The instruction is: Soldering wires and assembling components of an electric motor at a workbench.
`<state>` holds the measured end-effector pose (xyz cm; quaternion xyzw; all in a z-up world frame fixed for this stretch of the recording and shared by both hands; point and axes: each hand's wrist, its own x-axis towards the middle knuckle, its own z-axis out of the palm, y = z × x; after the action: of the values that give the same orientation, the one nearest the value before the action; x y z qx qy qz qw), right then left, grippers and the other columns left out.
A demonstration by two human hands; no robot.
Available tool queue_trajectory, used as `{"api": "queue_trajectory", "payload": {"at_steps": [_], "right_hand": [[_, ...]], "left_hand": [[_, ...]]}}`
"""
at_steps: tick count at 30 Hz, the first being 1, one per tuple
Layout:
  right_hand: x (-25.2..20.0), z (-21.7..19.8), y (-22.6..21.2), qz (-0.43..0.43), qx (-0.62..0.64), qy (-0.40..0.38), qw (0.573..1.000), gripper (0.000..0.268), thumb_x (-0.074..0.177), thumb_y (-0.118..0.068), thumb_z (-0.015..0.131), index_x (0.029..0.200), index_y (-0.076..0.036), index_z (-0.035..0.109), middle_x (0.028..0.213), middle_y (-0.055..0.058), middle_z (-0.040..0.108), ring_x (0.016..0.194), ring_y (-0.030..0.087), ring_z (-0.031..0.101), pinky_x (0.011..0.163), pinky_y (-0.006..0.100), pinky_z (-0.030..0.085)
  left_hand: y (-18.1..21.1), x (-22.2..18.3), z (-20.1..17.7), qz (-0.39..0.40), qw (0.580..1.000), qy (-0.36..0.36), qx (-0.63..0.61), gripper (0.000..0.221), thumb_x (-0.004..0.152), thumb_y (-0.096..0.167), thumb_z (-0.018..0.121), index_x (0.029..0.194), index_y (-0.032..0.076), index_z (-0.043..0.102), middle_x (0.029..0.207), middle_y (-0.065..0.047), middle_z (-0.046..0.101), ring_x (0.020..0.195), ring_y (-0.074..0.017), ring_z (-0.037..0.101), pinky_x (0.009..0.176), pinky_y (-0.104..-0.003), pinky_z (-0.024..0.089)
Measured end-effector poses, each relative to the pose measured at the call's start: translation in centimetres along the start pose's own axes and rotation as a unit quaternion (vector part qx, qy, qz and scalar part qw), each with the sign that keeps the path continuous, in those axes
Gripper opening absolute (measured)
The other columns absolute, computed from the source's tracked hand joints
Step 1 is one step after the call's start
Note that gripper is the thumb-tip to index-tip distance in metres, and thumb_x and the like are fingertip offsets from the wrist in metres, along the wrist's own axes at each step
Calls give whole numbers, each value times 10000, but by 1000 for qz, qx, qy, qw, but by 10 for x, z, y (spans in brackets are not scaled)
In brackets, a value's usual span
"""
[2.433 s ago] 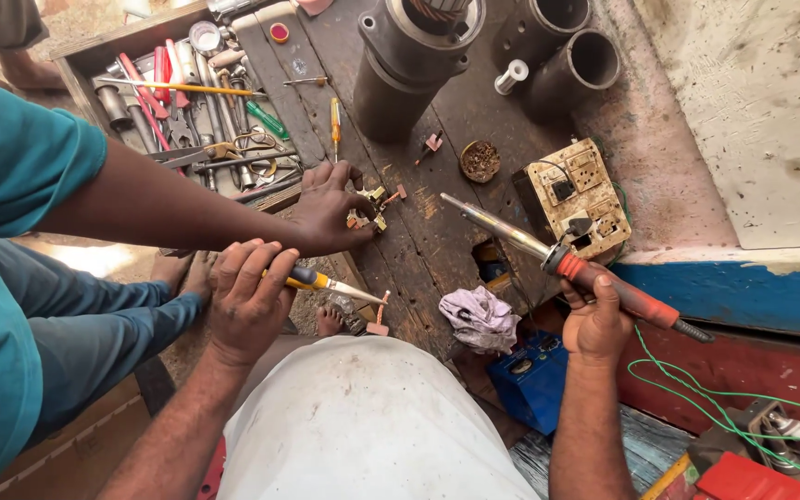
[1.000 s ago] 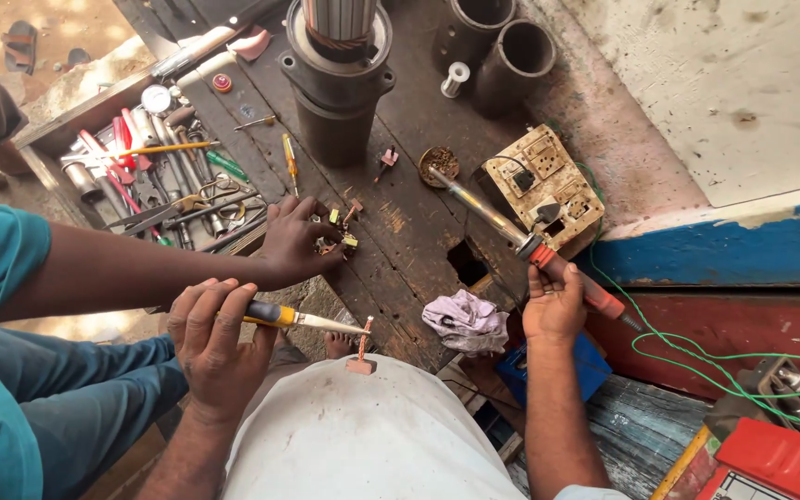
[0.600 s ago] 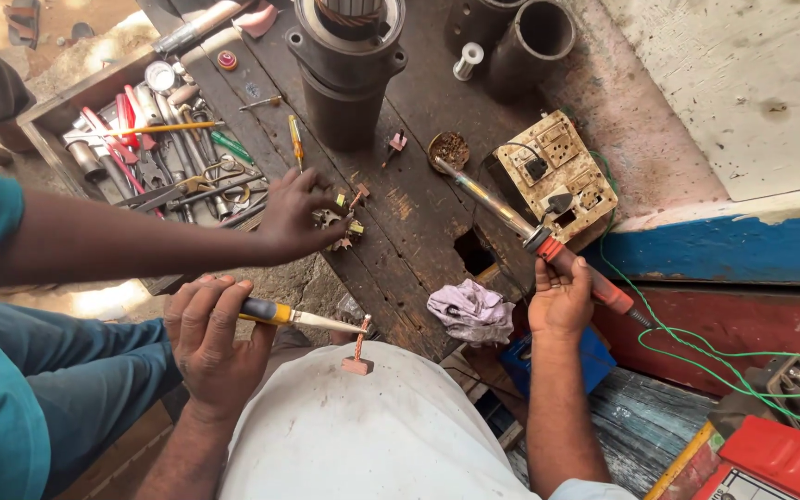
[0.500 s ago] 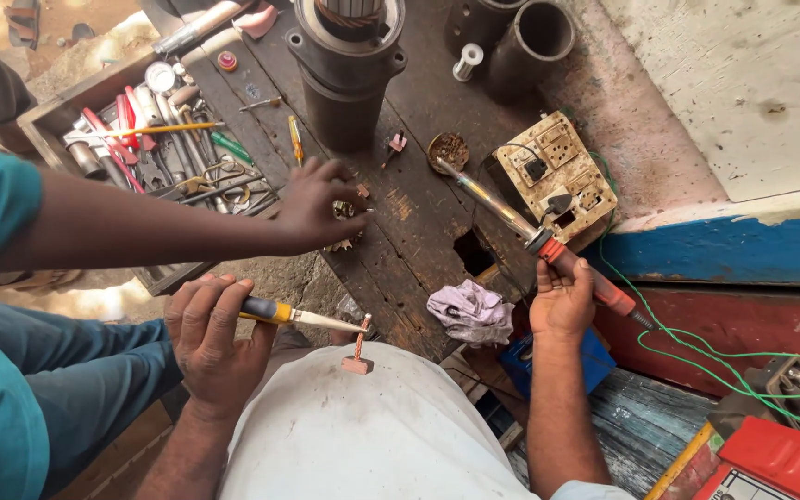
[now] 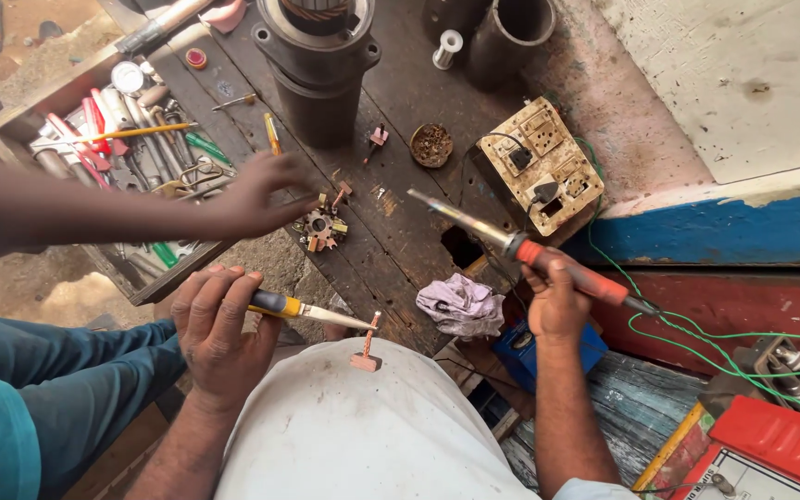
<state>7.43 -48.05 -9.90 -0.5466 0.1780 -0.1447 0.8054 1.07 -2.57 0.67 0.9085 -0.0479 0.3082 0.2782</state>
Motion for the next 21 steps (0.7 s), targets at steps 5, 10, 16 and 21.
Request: {"api": "queue_trajectory", "payload": {"at_steps": [5,10,16,21], "right_hand": [[-1,20,14,-16,-39,-66,997,346,962,-149,726,1219,38,591,1189,147,666,998,245,712,847,374,651],[3,42,17,-10,-61,-97,993,403,958,-159,742,1251,77,597,1168,203,678,935,272,728,848,371,654],[4,58,10,-28,-133,-124,983,414,949,-208,728,1246,50,598,1177,153,686,991,210,721,861,336,638],[0,59,9,-68,-191,-159,966,419,990,-250,738,1248,67,643,1101,141,707,915,179,704,816,273,572]], "left_hand": [[0,1,4,2,1000,5,-1,421,840,71,873,1218,93,687,1240,-82,633,1253,-299,569,1119,-441,488],[-5,-4,3,-13,1000,17,5,404,853,59,862,1215,102,685,1232,-80,634,1250,-289,573,1109,-430,494],[-13,-9,1,-26,1000,12,8,371,883,58,848,1212,102,683,1232,-77,632,1261,-283,572,1123,-436,498],[-13,-10,-5,-36,999,21,7,389,852,46,848,1206,79,688,1235,-95,636,1261,-311,573,1110,-455,486]]}}
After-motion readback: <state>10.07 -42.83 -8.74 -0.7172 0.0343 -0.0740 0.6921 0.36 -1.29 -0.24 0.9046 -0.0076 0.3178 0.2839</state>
